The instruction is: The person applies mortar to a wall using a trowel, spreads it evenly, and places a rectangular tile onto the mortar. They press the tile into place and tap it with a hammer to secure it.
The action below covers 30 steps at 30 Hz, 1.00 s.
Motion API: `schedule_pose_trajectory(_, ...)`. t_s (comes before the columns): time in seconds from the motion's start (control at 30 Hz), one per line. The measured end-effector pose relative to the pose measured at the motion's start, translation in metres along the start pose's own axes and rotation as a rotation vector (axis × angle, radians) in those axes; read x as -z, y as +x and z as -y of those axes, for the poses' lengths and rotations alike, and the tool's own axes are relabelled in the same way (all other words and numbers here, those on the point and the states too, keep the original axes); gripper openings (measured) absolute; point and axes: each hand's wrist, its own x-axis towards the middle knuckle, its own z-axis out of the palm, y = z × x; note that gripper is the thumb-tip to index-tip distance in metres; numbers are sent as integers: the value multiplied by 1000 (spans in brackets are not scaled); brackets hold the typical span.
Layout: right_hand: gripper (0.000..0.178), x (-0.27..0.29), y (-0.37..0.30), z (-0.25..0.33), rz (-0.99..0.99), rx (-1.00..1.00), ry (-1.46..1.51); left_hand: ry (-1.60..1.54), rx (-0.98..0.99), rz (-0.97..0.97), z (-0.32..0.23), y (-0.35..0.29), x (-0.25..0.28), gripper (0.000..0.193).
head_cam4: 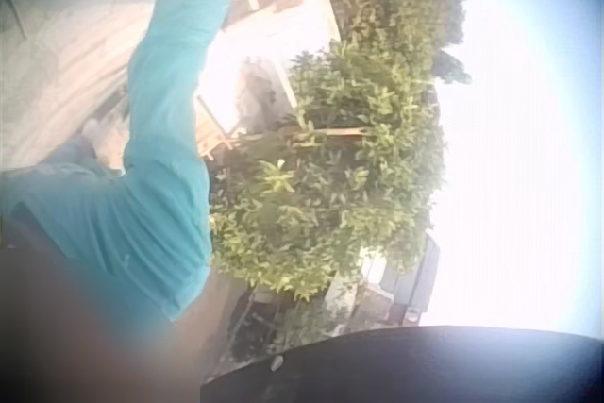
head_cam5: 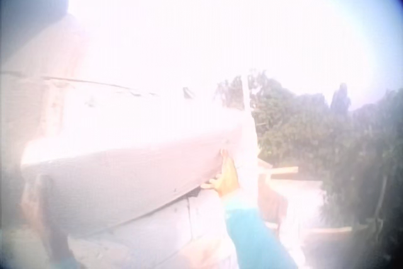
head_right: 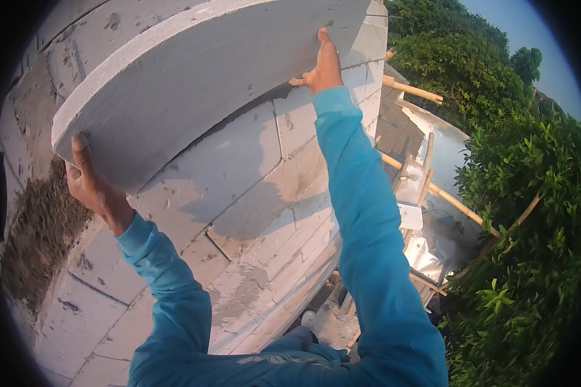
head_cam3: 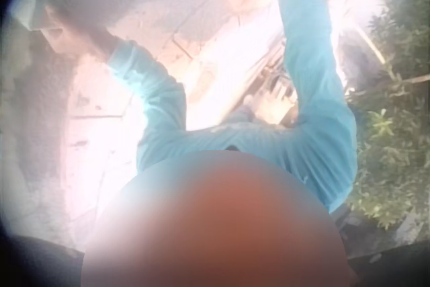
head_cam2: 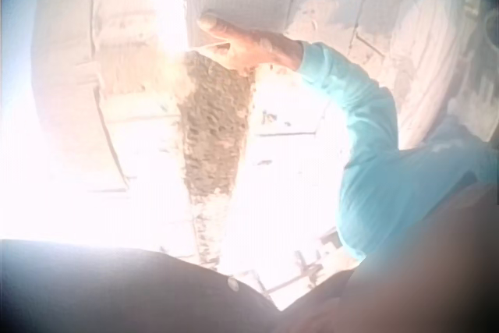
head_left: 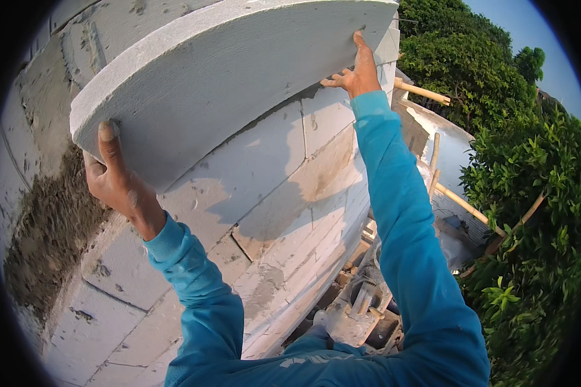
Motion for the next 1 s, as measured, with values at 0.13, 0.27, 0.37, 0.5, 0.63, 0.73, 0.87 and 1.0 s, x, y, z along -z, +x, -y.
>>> schedule_pose_trajectory(0.13, 95, 3, 19, -24, -26, -92, -37, 52, 20, 40, 6, 7, -12, 81)
schedule_pose_trajectory(0.27, 97, 7, 36, -40, -70, -158, -67, 58, 0, 41, 8, 12, -20, 77)
schedule_pose_trajectory(0.37, 96, 5, 47, -46, -188, -218, -81, 93, 48, 54, 16, 19, -24, 75)
schedule_pose_trajectory(0.5, 91, 15, 69, -45, -179, -235, -146, 50, 87, 72, 20, 25, -41, 72)
schedule_pose_trajectory(0.63, 88, -21, 35, -16, -207, -199, -328, 14, 65, 73, 24, 28, -62, 70)
schedule_pose_trajectory(0.73, 83, 2, 48, 16, 2, 140, -227, 116, 115, 29, 30, 26, -66, 71)
schedule_pose_trajectory(0.87, 79, 40, 41, -5, -4, 240, -451, 190, 189, 23, 28, 17, -69, 73)
schedule_pose_trajectory(1.0, 69, 52, 25, -46, -41, 391, -727, 226, 91, -69, 32, 13, -76, 73)
